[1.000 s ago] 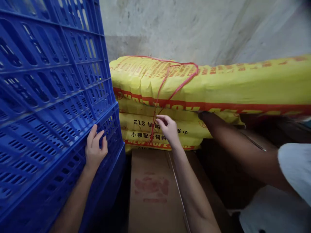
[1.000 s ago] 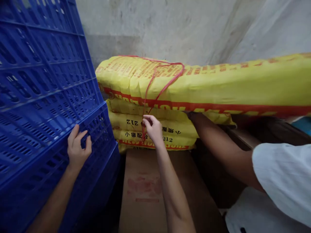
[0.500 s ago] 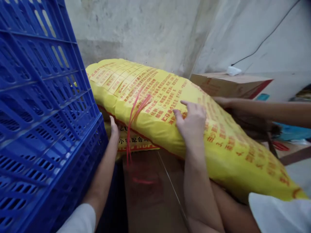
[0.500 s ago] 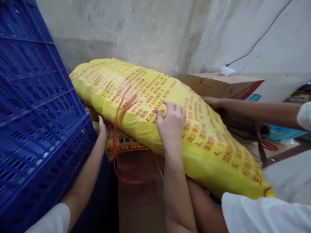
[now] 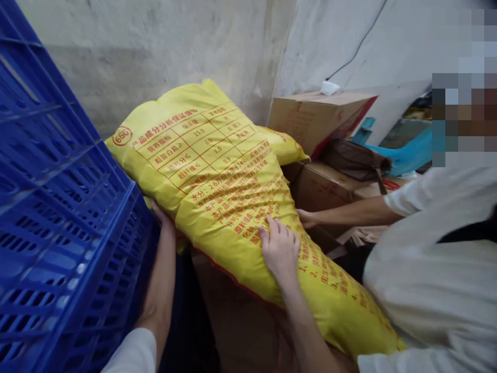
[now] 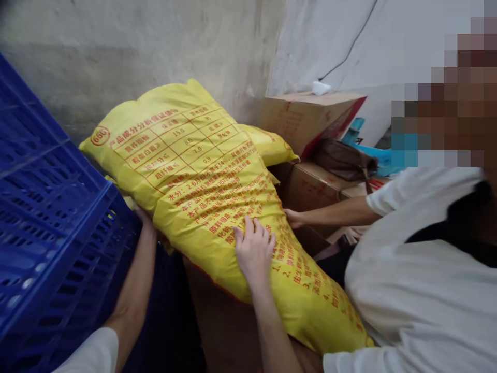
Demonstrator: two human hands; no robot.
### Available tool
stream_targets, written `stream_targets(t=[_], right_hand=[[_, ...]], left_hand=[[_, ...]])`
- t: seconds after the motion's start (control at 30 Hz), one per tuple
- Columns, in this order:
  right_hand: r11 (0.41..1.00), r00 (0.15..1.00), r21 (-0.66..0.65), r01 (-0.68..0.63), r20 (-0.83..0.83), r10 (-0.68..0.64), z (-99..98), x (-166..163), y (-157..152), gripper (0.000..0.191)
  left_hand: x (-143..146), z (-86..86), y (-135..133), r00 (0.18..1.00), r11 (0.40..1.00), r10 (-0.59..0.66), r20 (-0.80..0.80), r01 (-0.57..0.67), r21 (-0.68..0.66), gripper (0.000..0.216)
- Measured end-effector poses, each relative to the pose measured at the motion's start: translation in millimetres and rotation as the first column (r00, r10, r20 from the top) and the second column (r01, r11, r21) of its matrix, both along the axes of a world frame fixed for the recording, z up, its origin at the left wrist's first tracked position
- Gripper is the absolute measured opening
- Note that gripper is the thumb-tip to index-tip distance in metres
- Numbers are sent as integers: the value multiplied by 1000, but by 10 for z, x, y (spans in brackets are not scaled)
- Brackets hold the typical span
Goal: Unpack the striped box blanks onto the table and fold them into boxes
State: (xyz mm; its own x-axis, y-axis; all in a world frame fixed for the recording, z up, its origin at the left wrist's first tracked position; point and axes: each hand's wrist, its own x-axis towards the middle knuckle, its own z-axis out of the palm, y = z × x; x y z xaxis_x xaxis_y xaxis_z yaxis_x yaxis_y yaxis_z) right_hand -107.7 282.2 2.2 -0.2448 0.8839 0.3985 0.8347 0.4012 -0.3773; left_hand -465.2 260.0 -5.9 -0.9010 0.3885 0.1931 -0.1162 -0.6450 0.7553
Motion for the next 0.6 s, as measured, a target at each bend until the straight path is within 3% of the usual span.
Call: stream_targets(t=[0.17,0.3,0.43,0.6], right_hand=[[988,989,-146,-45,-144,24,-432,335,142,57],[972,966,-218,-92,-256,34,-695,471,233,65],[964,949,-231,-134,-309,58,-781,641,265,69],[951,945,-274,-143,-325,48,-688,779,472,65]], left_hand=[[385,66,41,991,995,-46,129,33,99,50],[664,67,50,959,996,-77,273,65,52,51],[840,57,3,944,996,-78,321,63,57,49],[897,189,-122,908,994,-106,404,112,10,56]])
